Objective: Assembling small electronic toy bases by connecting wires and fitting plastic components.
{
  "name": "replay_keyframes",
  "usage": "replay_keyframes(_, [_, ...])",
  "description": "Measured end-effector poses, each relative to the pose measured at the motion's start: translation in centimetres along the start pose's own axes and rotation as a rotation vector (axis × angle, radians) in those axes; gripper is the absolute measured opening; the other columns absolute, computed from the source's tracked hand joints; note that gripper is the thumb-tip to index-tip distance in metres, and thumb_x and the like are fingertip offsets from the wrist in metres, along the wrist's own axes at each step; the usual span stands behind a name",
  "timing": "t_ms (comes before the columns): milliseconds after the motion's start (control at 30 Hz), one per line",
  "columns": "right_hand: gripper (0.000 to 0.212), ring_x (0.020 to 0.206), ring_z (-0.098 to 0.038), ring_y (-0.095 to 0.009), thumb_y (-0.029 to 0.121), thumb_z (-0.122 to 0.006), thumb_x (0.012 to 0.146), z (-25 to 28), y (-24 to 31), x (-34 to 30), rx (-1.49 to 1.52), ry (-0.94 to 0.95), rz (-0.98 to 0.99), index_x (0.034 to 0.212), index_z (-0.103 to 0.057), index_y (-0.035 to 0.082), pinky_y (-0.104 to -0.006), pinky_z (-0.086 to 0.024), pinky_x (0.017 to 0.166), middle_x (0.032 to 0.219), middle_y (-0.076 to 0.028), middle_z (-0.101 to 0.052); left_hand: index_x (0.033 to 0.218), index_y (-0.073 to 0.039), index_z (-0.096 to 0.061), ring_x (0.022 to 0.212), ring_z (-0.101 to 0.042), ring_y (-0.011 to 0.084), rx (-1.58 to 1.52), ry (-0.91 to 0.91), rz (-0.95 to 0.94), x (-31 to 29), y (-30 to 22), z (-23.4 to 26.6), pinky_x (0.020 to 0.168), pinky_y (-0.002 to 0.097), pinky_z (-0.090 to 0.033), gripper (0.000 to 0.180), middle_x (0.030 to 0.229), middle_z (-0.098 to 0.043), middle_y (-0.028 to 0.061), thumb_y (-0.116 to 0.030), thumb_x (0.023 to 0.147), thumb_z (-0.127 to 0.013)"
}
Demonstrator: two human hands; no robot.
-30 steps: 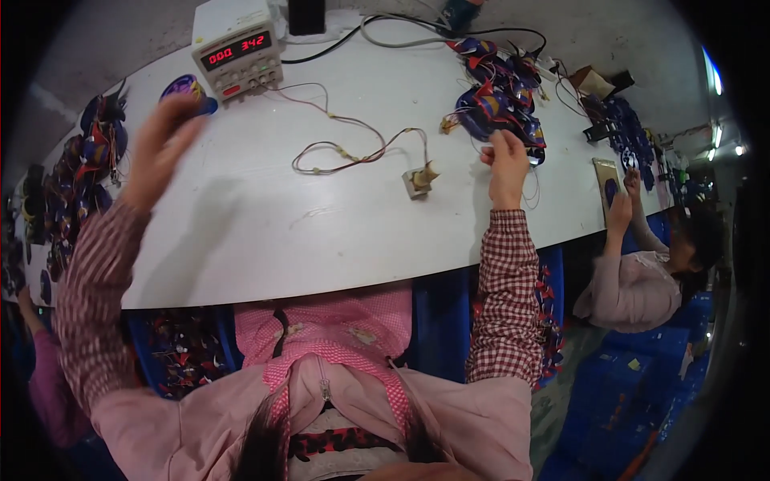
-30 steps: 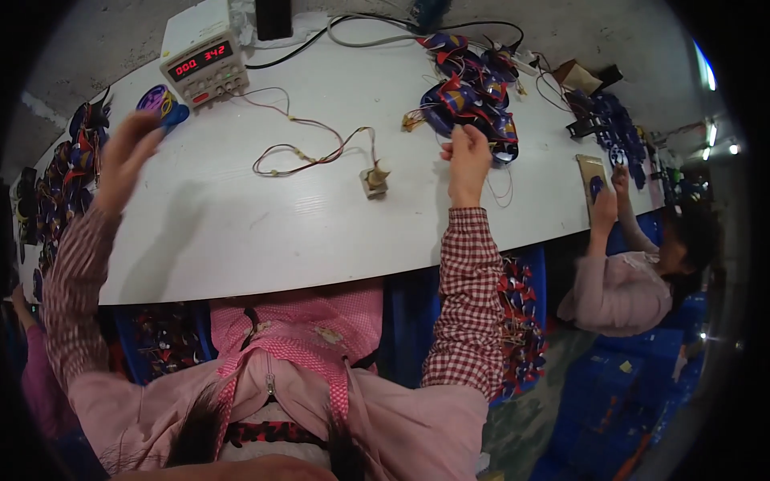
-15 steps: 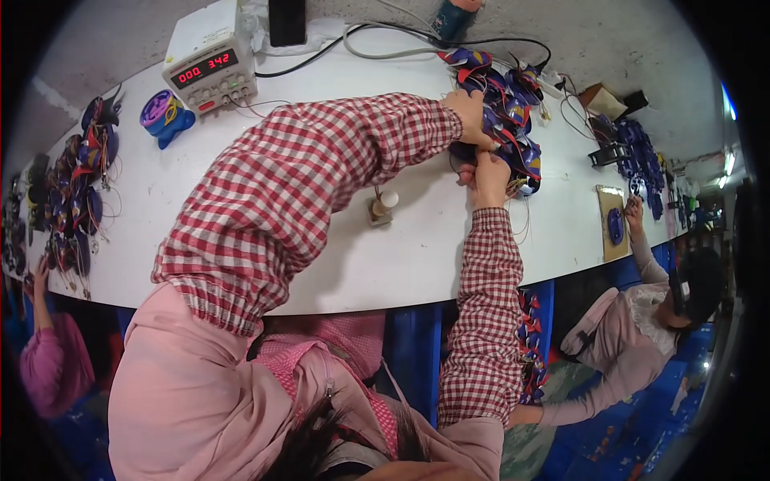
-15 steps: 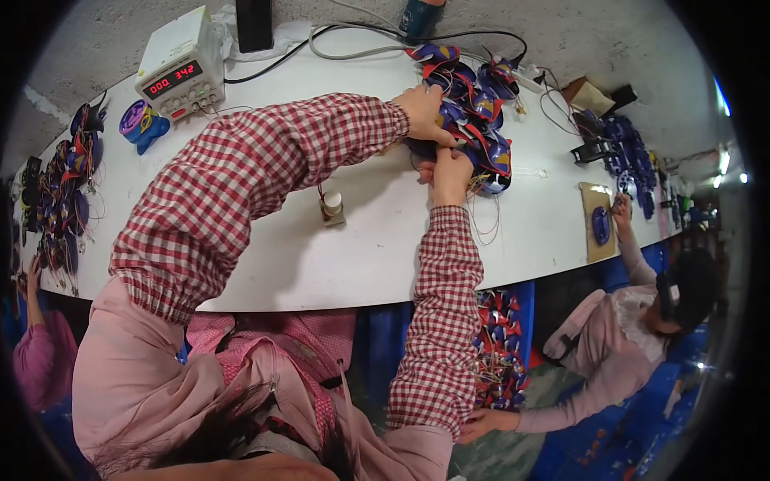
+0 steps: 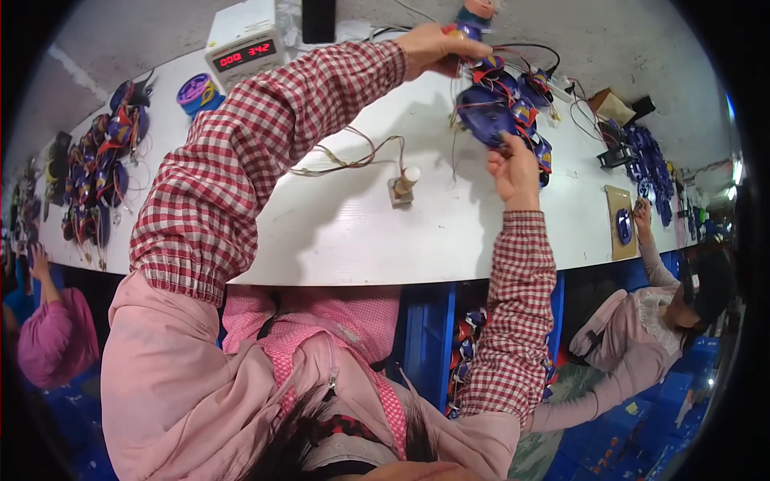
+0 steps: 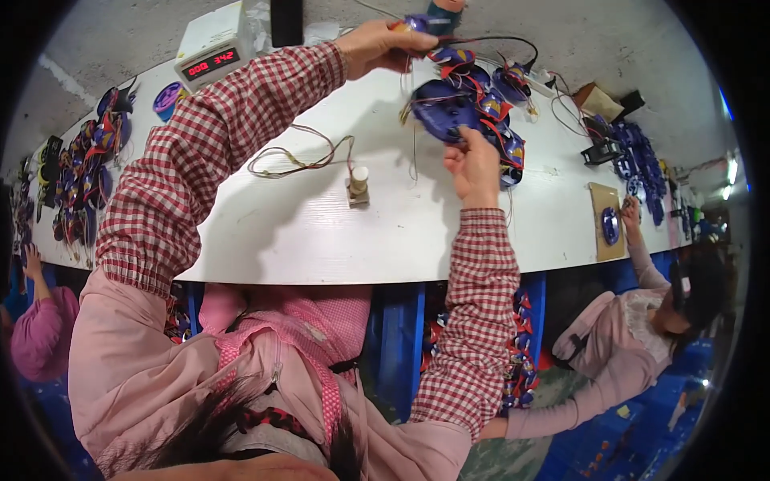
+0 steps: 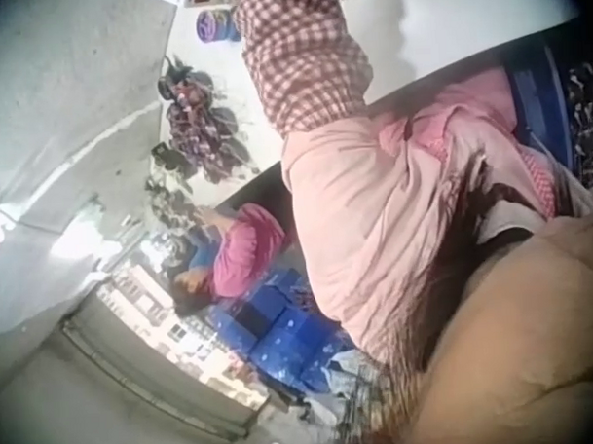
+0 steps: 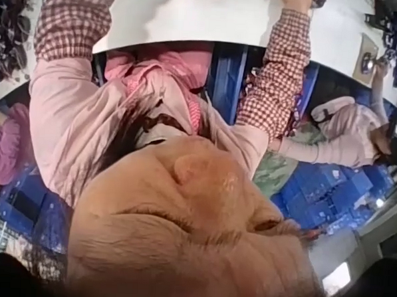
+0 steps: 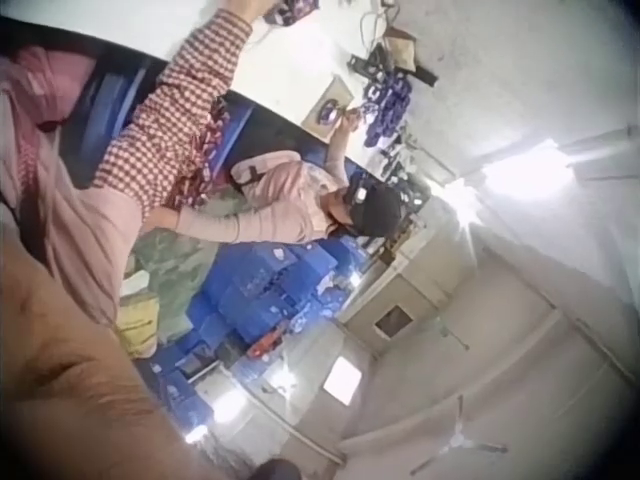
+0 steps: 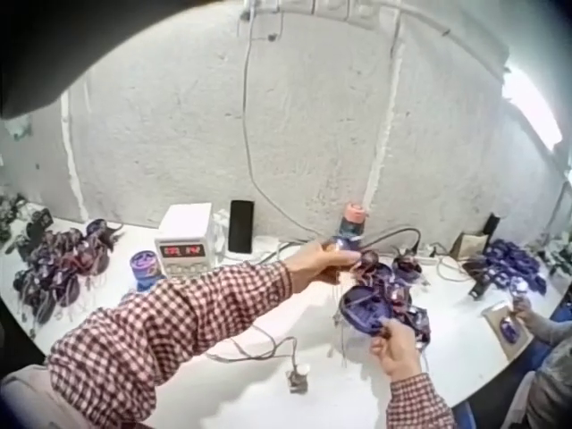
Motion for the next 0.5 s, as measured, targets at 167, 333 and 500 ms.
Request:
replay_keyframes(167, [0.016, 0.049, -0.047, -0.013, 0.017, -0.057, 0.085, 2.0, 3.9, -1.2, -0.097, -0.151, 0.166, 0.083, -0.052, 0.002, -0.0234, -0.035, 0.039, 0.067, -0.008, -0.053, 0.096, -0.003, -0.061, 0.069, -0.061, 0.0159, -0.304, -0.033, -0.268, -1.3, -4.7, 3.3, 0.064, 0.0274, -0.05, 0.028, 0.08, -0.063, 0.0062, -0.013, 0.073, -0.073])
replay_keyframes(333, [0.016, 0.048, -0.045, -0.012, 0.017, -0.054, 0.085, 4.4, 7.3, -2.5, -0.052, -0.23, 0.286, 0.083, -0.052, 0.001, -0.0241, -0.033, 0.039, 0.067, -0.009, -0.055, 0.095, -0.003, -0.06, 0.066, -0.06, 0.0156, -0.274, -0.261, -0.391, -3.1, -8.1, 4.6, 0.062, 0.0269, -0.05, 0.027, 0.079, -0.062, 0.006, -0.012, 0.073, -0.072])
replay_keyframes(500, [0.015, 0.049, -0.045, -0.012, 0.017, -0.053, 0.086, 3.2, 10.0, -6.8, 0.057, -0.169, 0.472, 0.084, -0.051, 0.002, -0.0246, -0.035, 0.042, 0.068, -0.008, -0.055, 0.101, -0.002, -0.055, 0.073, -0.059, 0.0157, -0.386, -0.276, -0.51, -5.0, -11.2, 6.9, 0.065, 0.0271, -0.05, 0.034, 0.084, -0.059, 0.0057, -0.013, 0.072, -0.068])
Point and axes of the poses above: each hand's wrist, its own x-axis towards the middle knuckle, its own z-axis out of the back of the hand, y = z × x, the point moved 1 cm from there along x, towards the middle knuckle
